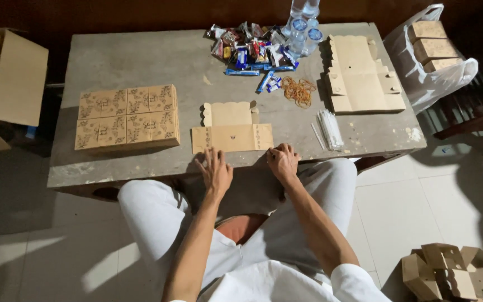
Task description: Folding a pre-cut cardboard box into its final shape on a work surface.
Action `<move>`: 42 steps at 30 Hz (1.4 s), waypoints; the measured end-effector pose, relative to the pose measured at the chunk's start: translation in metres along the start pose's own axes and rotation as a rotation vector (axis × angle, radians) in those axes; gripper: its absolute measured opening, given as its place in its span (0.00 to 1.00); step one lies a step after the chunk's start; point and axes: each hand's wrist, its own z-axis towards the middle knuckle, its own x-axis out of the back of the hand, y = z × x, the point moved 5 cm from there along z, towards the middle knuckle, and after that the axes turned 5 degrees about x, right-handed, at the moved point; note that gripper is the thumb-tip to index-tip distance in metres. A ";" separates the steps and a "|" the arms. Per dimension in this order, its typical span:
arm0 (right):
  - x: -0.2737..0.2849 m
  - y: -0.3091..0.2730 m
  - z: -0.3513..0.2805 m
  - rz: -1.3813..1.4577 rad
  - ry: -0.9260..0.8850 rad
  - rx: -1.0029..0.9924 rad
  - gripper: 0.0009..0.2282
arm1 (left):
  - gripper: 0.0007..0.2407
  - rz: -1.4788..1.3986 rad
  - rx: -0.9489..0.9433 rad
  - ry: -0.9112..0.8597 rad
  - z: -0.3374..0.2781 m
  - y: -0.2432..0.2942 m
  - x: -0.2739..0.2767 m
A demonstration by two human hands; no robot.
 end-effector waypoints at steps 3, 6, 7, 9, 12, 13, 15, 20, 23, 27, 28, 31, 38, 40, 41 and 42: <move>0.007 -0.005 -0.001 0.008 -0.011 0.011 0.13 | 0.21 -0.025 -0.112 0.064 0.003 0.029 -0.011; 0.001 -0.003 -0.003 -0.028 0.035 0.025 0.12 | 0.21 -0.085 -0.203 -0.084 0.008 0.062 -0.028; 0.001 -0.003 -0.002 -0.030 0.032 0.025 0.12 | 0.21 -0.086 -0.202 -0.086 0.008 0.070 -0.028; 0.001 -0.002 -0.002 -0.028 0.023 0.044 0.13 | 0.24 -0.076 -0.245 -0.211 0.006 0.089 -0.034; 0.004 -0.004 -0.004 -0.022 0.016 0.040 0.12 | 0.26 -0.018 -0.210 -0.258 0.006 0.097 -0.033; 0.002 -0.002 -0.005 -0.022 0.011 0.038 0.12 | 0.26 -0.018 -0.209 -0.263 0.005 0.094 -0.035; -0.001 0.001 -0.003 -0.052 0.020 0.052 0.13 | 0.18 -0.059 -0.154 -0.143 0.009 0.087 -0.032; 0.004 -0.001 -0.004 -0.026 0.001 0.035 0.14 | 0.15 -0.059 -0.114 0.003 0.008 0.048 -0.034; 0.005 -0.004 -0.005 -0.025 -0.001 0.032 0.13 | 0.15 -0.066 -0.066 -0.009 0.009 0.022 -0.024; 0.001 -0.002 -0.001 -0.048 0.006 0.015 0.13 | 0.14 -0.070 0.001 -0.025 0.012 -0.005 -0.005; 0.003 -0.002 -0.002 -0.047 0.001 0.017 0.13 | 0.14 -0.068 0.004 -0.028 0.011 -0.012 -0.002; 0.007 -0.004 0.001 -0.012 -0.006 0.021 0.14 | 0.14 -0.063 0.043 0.012 0.013 -0.035 0.004; -0.025 0.011 0.023 -0.077 -0.036 -0.020 0.15 | 0.12 -0.072 0.056 -0.050 0.025 -0.072 -0.004; -0.042 0.015 0.042 -0.121 -0.042 -0.022 0.16 | 0.12 -0.139 0.054 -0.066 0.038 -0.073 -0.020; -0.051 0.016 0.053 -0.192 -0.087 -0.023 0.14 | 0.10 -0.156 0.032 -0.073 0.048 -0.074 -0.035; -0.063 0.016 0.061 -0.260 -0.139 -0.024 0.13 | 0.09 -0.171 0.013 -0.084 0.053 -0.076 -0.051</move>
